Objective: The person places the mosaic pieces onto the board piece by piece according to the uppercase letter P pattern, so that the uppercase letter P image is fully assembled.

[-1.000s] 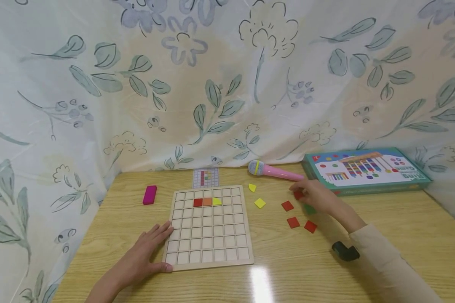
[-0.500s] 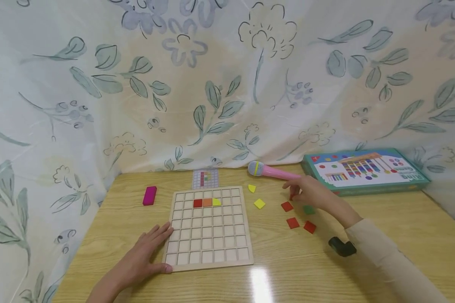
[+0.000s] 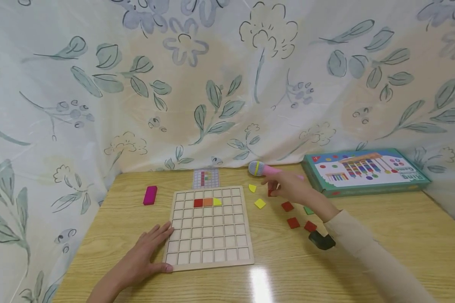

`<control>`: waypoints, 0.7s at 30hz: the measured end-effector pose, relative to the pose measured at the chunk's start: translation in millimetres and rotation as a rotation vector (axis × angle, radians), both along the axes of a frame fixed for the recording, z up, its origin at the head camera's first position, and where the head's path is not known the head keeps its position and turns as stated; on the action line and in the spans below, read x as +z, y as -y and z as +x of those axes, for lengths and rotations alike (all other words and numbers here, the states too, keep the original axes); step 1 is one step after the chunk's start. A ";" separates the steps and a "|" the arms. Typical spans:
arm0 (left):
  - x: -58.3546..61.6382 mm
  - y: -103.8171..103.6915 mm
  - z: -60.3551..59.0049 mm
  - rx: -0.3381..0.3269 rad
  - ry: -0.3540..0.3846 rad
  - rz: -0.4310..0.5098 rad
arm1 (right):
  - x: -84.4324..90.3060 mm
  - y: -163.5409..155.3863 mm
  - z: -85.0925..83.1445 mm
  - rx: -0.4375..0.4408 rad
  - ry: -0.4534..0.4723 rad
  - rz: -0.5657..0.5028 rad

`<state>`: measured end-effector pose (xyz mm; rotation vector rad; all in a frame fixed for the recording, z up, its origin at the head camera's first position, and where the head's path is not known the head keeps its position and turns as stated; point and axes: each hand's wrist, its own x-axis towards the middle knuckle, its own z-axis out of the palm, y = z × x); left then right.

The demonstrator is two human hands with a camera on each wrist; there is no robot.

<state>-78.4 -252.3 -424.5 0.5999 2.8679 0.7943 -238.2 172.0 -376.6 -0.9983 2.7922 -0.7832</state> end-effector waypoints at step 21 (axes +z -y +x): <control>2.7 -0.1 -0.8 0.008 0.035 0.002 | -10.7 102.9 1.8 0.108 0.089 -0.055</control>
